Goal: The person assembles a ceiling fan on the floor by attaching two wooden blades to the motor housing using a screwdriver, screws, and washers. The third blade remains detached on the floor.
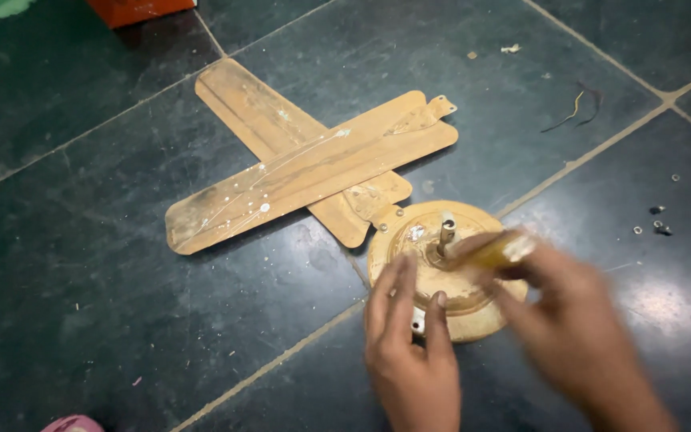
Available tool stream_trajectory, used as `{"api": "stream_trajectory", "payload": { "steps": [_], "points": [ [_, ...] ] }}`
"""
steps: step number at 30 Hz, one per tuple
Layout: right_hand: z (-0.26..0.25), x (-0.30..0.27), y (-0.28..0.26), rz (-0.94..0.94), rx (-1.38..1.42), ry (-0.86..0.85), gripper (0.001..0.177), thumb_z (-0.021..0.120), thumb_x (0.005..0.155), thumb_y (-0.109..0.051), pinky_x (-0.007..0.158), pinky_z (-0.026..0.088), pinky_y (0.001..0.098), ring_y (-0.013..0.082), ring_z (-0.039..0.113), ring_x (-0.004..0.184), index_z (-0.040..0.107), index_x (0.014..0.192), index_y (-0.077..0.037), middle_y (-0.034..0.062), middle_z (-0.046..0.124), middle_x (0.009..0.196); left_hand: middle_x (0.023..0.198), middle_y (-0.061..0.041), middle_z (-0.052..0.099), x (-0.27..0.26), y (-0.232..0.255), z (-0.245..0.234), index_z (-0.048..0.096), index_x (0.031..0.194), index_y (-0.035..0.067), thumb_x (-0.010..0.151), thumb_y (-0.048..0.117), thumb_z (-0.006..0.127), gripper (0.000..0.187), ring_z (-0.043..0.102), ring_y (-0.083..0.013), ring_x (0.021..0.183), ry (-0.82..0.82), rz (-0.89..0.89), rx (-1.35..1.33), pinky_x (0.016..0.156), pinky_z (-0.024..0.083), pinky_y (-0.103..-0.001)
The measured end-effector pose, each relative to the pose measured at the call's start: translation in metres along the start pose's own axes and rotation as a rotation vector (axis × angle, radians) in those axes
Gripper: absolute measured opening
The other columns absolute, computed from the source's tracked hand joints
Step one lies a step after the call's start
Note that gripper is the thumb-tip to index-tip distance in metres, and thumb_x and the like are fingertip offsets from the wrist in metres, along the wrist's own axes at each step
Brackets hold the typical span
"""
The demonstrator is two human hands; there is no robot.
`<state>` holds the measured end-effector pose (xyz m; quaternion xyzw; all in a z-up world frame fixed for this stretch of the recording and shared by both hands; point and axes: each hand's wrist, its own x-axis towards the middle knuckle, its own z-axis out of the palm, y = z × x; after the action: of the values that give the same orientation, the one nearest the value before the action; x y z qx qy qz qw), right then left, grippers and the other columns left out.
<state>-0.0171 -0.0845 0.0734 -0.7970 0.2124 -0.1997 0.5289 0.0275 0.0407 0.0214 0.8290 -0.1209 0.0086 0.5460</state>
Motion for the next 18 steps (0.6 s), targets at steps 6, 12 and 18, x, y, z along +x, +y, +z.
{"api": "stream_trajectory", "payload": {
  "steps": [6, 12, 18],
  "points": [
    [-0.029, 0.027, 0.03, 0.007, 0.075, 0.302, 0.018, 0.061, 0.102, -0.003, 0.091, 0.062, 0.033, 0.0184, 0.073, 0.101, 0.053, 0.118, 0.001, 0.0132, 0.072, 0.108, 0.15, -0.015, 0.052, -0.006, -0.01, 0.016, 0.062, 0.139, 0.011, 0.085, 0.016, 0.074, 0.055, 0.037, -0.0393, 0.146, -0.055, -0.094, 0.16, 0.114, 0.032, -0.05],
    [-0.003, 0.052, 0.064, 0.073, 0.094, 0.203, 0.018, 0.062, 0.099, -0.003, 0.087, 0.061, 0.0342, 0.0211, 0.074, 0.1, 0.052, 0.114, 0.0, 0.0148, 0.075, 0.106, 0.166, -0.02, 0.028, -0.016, -0.013, 0.036, 0.051, 0.147, 0.01, 0.078, 0.021, 0.08, 0.075, 0.012, -0.0502, 0.155, -0.189, -0.045, 0.354, 0.115, 0.015, -0.065],
    [-0.008, 0.041, 0.059, 0.185, -0.102, 0.118, 0.02, 0.06, 0.098, -0.008, 0.083, 0.061, 0.0351, 0.0197, 0.077, 0.098, 0.053, 0.115, 0.0, 0.0131, 0.078, 0.104, 0.168, -0.023, 0.018, -0.017, -0.012, 0.038, 0.044, 0.153, 0.012, 0.077, 0.024, 0.082, 0.086, 0.005, -0.0522, 0.155, -0.276, -0.079, 0.418, 0.112, 0.012, -0.068]
  ]
}}
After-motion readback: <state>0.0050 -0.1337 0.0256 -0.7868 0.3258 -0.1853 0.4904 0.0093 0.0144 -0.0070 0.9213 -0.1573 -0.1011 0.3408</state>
